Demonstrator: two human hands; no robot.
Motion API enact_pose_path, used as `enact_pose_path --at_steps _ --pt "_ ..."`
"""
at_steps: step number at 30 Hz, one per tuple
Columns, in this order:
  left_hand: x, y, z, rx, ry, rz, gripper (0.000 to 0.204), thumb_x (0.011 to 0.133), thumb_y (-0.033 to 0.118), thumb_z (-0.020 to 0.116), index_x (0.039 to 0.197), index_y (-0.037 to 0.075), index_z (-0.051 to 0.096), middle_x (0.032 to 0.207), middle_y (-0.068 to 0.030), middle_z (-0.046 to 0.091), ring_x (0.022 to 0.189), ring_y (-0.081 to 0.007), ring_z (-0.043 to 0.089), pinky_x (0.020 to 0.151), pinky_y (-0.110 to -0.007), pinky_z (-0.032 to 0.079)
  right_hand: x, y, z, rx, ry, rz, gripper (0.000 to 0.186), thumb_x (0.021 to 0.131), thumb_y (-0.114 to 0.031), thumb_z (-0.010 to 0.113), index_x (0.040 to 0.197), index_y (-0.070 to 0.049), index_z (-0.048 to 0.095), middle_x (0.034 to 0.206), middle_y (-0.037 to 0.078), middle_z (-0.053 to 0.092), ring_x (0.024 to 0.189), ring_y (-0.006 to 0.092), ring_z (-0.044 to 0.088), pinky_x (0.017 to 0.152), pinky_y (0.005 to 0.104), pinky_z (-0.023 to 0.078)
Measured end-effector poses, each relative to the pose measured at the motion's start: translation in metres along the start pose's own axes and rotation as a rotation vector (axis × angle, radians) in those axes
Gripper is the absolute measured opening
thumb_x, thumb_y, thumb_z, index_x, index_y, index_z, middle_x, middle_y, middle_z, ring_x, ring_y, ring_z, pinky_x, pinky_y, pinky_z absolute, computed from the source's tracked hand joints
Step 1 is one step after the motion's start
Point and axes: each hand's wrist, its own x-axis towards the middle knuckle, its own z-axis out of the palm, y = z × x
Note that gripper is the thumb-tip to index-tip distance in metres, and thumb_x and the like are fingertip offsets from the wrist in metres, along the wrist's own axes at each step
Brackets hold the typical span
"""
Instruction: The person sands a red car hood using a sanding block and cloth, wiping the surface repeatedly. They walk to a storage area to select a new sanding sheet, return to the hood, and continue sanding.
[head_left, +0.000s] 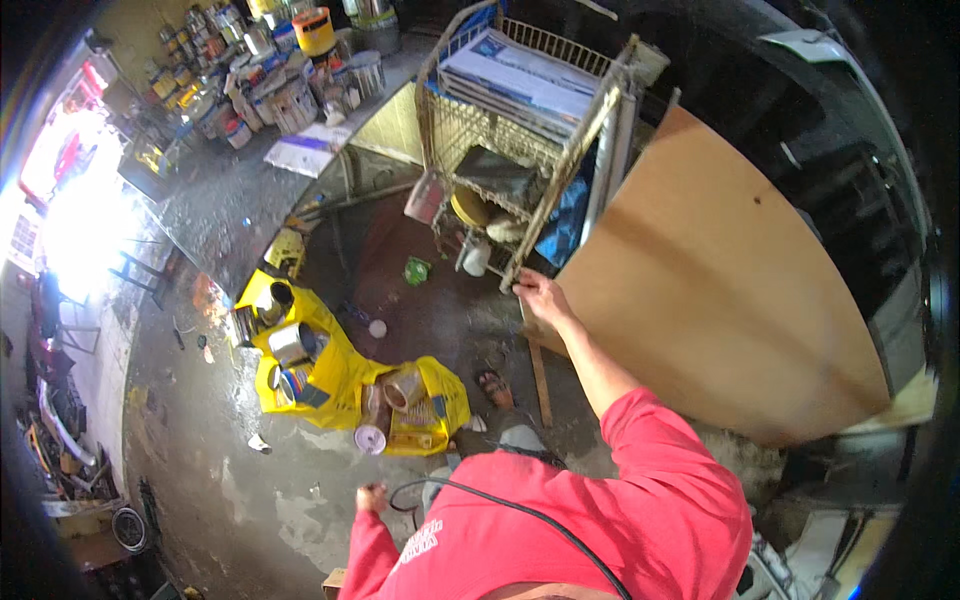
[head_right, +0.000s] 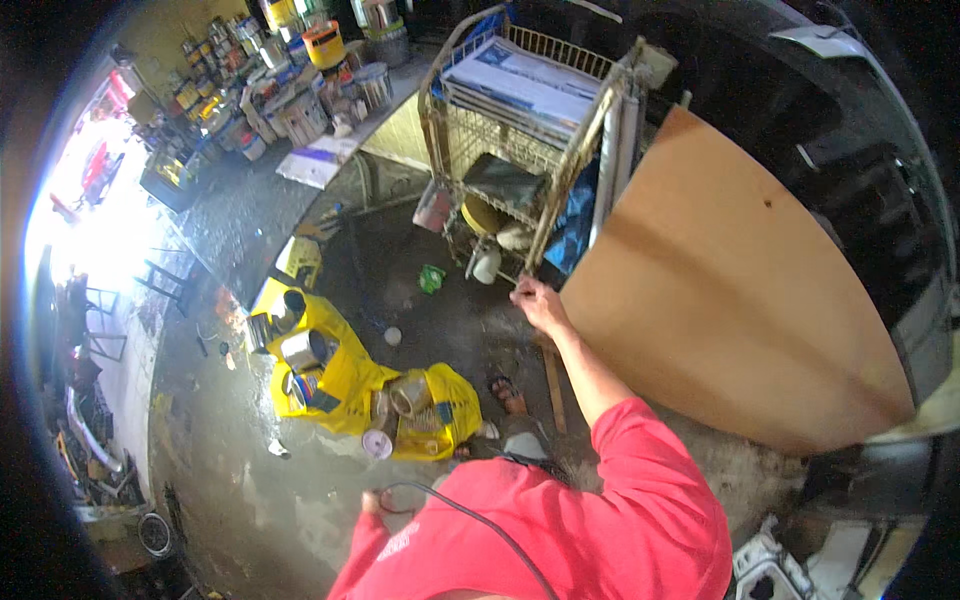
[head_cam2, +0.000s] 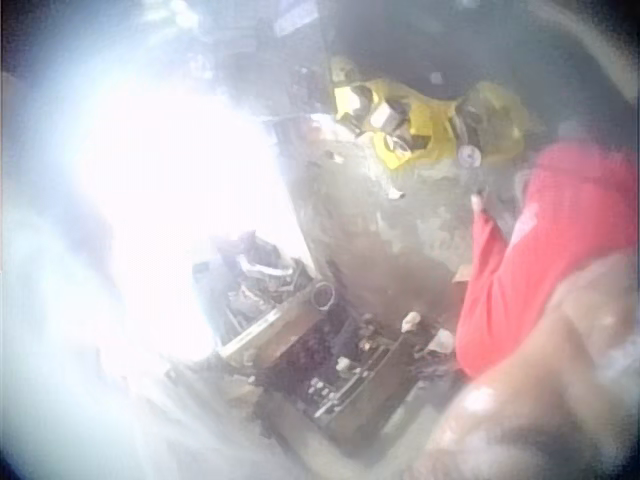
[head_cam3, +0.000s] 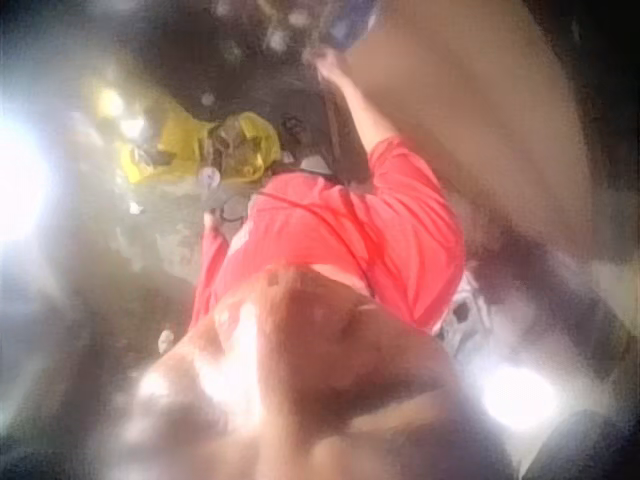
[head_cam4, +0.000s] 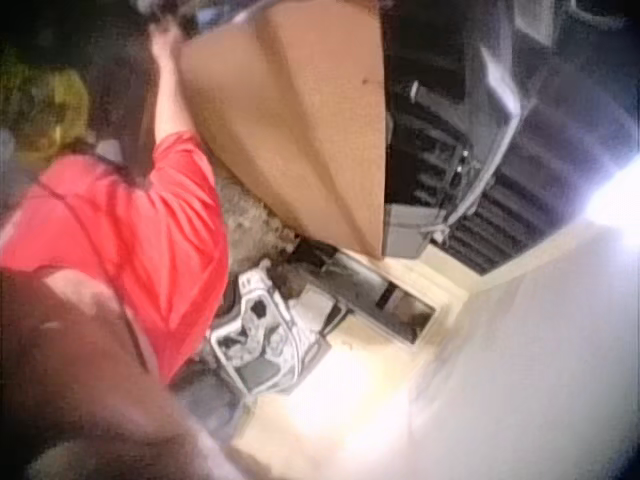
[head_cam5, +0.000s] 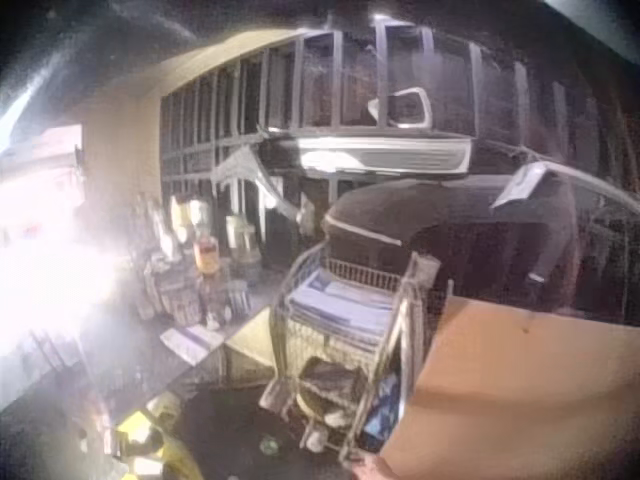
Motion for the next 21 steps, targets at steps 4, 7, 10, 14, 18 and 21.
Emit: enact_pose_path --at_steps 4,7,10,14,18,21 --pt "-0.079 -0.007 0.084 0.895 0.024 0.344 0.027 0.086 0.039 0.078 0.099 0.015 0.078 0.094 -0.0095 0.079 0.088 -0.0277 0.075 0.079 -0.042 0.060 0.159 -0.017 -0.004 -0.199 0.116 0.002 0.065 0.093 -0.044 0.072 0.142 -0.002 0.062 0.123 0.021 0.074 0.115 0.0342 0.070 0.097 0.0444 0.055" --pt "-0.122 -0.002 0.140 0.490 0.021 0.050 0.028 0.087 0.036 0.078 0.102 0.013 0.078 0.095 -0.0094 0.079 0.088 -0.0260 0.075 0.077 -0.040 0.060 0.244 0.005 0.011 -0.129 0.302 0.146 0.068 0.090 -0.045 0.070 0.135 0.005 0.063 0.129 0.029 0.069 0.124 0.0430 0.065 0.106 0.0462 0.051" --pt "-0.155 0.018 0.163 0.289 0.087 -0.080 0.028 0.089 0.034 0.079 0.105 0.011 0.077 0.096 -0.0093 0.079 0.087 -0.0242 0.075 0.075 -0.038 0.061 0.308 0.032 0.017 -0.111 0.300 0.257 0.088 0.090 -0.055 0.073 0.150 0.005 0.049 0.144 0.029 0.060 0.133 0.0402 0.061 0.115 0.0443 0.045" --pt "-0.192 0.044 0.162 0.145 0.208 -0.189 0.029 0.090 0.030 0.079 0.109 0.008 0.077 0.098 -0.0092 0.079 0.086 -0.0219 0.075 0.073 -0.036 0.061 0.361 0.063 0.015 -0.195 0.205 0.525 0.082 0.093 -0.057 0.068 0.145 0.004 0.055 0.143 0.029 0.062 0.133 0.0415 0.061 0.113 0.0481 0.046" --pt "-0.207 0.066 0.161 0.042 0.324 -0.247 0.030 0.092 0.027 0.079 0.113 0.006 0.076 0.100 -0.0090 0.079 0.085 -0.0195 0.076 0.071 -0.034 0.061 0.375 0.077 0.013 -0.390 0.167 0.527 0.080 0.096 -0.065 0.057 0.137 0.002 0.064 0.136 0.028 0.066 0.129 0.0420 0.063 0.109 0.0528 0.049" --pt "-0.203 0.074 0.163 0.049 0.337 -0.242 0.031 0.093 0.025 0.079 0.116 0.004 0.076 0.101 -0.0089 0.080 0.085 -0.0178 0.076 0.069 -0.032 0.061 0.392 0.101 0.015 -0.418 0.248 0.593 0.087 0.095 -0.074 0.053 0.128 0.004 0.070 0.130 0.028 0.069 0.121 0.0422 0.068 0.105 0.0528 0.052"
